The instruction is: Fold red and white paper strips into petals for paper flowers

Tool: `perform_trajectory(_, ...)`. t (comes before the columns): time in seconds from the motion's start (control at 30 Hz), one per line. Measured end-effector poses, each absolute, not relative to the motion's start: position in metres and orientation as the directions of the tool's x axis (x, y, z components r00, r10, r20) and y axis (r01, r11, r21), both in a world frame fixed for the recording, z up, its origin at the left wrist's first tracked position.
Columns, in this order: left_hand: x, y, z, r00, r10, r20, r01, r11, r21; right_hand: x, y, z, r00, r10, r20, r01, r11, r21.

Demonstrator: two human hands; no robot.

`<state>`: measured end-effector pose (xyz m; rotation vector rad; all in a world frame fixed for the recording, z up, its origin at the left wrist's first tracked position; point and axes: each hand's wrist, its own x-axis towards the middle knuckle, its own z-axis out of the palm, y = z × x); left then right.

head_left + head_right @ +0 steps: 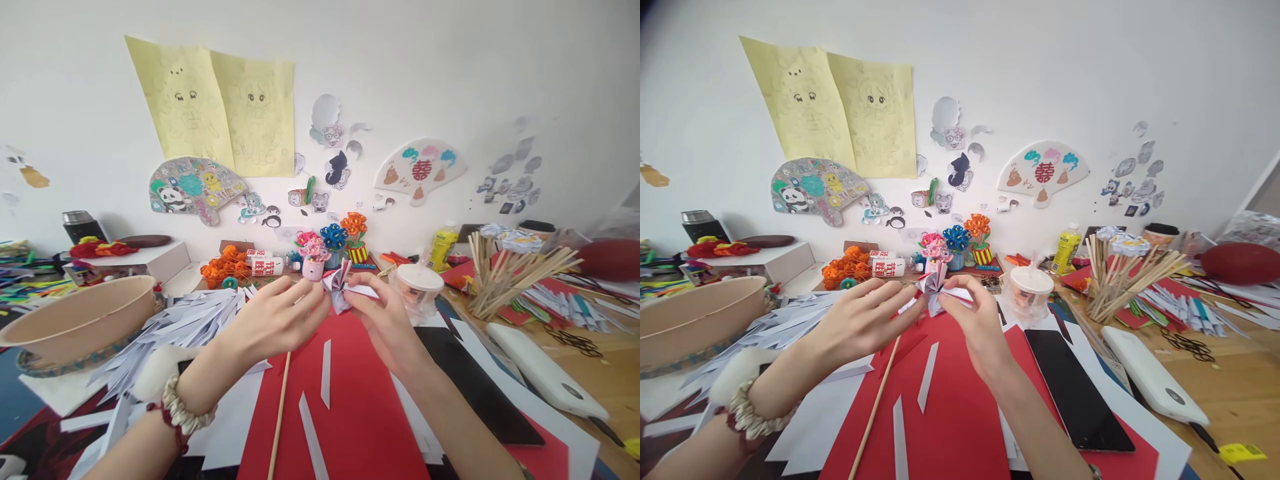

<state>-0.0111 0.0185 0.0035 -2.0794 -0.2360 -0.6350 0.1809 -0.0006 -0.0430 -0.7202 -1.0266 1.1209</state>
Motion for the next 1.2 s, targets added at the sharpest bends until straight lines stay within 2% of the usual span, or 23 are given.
perform_trajectory(0.17, -0.004, 0.022, -0.011, 0.704, 0.079, 0.706, 0.588, -0.622, -0.517, 0.179, -0.001, -0.044, 0.107, 0.954, 0.281, -0.391, 0.3, -0.87)
perform_trajectory(0.27, 0.001, 0.021, -0.018, 0.557, 0.203, 0.805, 0.686, -0.659, -0.308, 0.179, 0.0, -0.045, 0.097, 0.958, 0.268, -0.435, 0.283, -0.855)
perform_trajectory(0.37, 0.004, 0.02, -0.022, 0.446, 0.37, 0.815, 0.707, -0.703, -0.068, 0.18, 0.001, -0.045, 0.098, 0.965, 0.245, -0.414, 0.263, -0.872)
perform_trajectory(0.47, 0.005, 0.02, -0.023, 0.41, 0.471, 0.781, 0.682, -0.727, 0.08, 0.181, 0.001, -0.045, 0.078, 0.966, 0.248, -0.334, 0.26, -0.906)
perform_trajectory(0.57, 0.005, 0.02, -0.023, 0.386, 0.512, 0.767, 0.694, -0.709, 0.124, 0.181, 0.0, -0.045, 0.056, 0.971, 0.233, -0.297, 0.239, -0.925)
perform_trajectory(0.77, 0.008, 0.017, -0.022, 0.369, 0.554, 0.747, 0.741, -0.66, 0.124, 0.181, -0.001, -0.045, 0.045, 0.982, 0.183, -0.245, 0.189, -0.951)
perform_trajectory(1.0, 0.009, 0.011, -0.013, 0.293, 0.662, 0.689, 0.766, -0.595, 0.246, 0.18, 0.0, -0.046, 0.054, 0.977, 0.205, -0.258, 0.212, -0.943)
perform_trajectory(1.1, 0.009, 0.01, -0.012, 0.297, 0.643, 0.706, 0.765, -0.602, 0.227, 0.18, -0.002, -0.046, 0.006, 0.974, 0.227, -0.213, 0.223, -0.951)
perform_trajectory(1.2, 0.009, 0.011, -0.013, 0.348, 0.576, 0.74, 0.766, -0.63, 0.13, 0.18, -0.003, -0.046, -0.018, 0.971, 0.239, -0.145, 0.234, -0.961)
